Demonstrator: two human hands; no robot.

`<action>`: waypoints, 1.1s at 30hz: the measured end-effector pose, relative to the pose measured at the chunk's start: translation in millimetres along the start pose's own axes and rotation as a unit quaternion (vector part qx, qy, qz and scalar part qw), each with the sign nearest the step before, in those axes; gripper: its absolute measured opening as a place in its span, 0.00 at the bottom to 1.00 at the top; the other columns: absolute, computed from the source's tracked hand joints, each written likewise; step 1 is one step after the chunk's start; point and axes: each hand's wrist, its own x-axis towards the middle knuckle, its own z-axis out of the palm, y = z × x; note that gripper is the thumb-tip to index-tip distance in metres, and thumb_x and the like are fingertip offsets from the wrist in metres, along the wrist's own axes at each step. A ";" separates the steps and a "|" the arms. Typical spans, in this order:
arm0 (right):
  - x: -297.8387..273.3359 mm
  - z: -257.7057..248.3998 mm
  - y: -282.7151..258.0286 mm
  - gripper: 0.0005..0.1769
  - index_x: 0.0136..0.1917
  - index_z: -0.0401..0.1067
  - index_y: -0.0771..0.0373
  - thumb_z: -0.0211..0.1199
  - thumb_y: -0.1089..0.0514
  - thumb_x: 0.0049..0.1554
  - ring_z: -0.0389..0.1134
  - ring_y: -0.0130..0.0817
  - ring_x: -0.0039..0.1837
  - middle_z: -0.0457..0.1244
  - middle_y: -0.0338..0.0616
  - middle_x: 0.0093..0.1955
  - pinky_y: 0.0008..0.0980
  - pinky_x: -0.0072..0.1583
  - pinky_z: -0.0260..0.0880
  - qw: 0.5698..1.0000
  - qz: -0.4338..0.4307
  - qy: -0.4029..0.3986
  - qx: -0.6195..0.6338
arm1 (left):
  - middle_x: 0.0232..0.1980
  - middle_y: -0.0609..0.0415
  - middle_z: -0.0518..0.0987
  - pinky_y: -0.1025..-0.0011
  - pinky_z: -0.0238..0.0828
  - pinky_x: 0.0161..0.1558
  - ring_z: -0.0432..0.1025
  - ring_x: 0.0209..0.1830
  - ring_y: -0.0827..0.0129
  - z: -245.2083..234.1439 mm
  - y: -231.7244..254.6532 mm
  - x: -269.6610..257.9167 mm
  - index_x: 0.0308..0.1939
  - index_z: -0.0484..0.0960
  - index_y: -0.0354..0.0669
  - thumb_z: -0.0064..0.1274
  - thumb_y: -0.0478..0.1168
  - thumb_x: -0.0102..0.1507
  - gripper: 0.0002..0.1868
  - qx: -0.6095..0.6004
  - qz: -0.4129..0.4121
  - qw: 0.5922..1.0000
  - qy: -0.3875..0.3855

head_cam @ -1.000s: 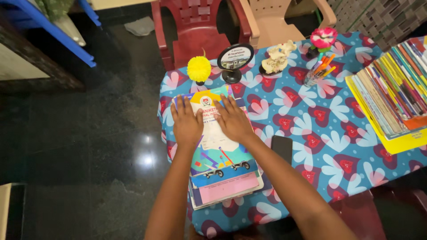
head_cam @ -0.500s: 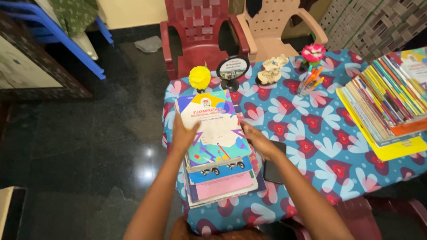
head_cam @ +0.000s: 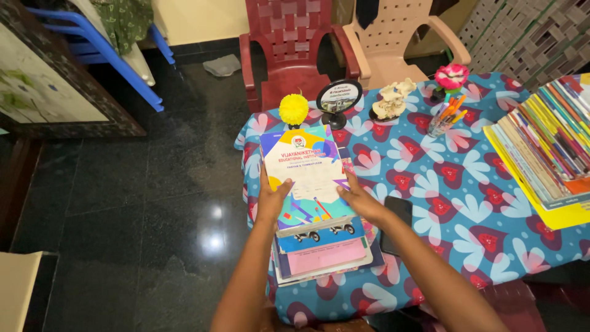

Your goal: The person organizes stationery items on a table, placing pens and pencils into a glass jar and arranging books and a phone. They also move a chair and wipe it with a cloth.

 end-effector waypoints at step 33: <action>-9.8 -37.5 55.5 0.32 0.69 0.68 0.63 0.55 0.38 0.62 0.71 0.43 0.64 0.67 0.53 0.64 0.37 0.63 0.70 0.968 -0.103 0.131 -0.186 | 0.79 0.40 0.53 0.31 0.33 0.70 0.42 0.80 0.45 17.6 13.2 -36.7 0.73 0.62 0.41 0.57 0.62 0.59 0.46 0.678 0.123 0.722 0.060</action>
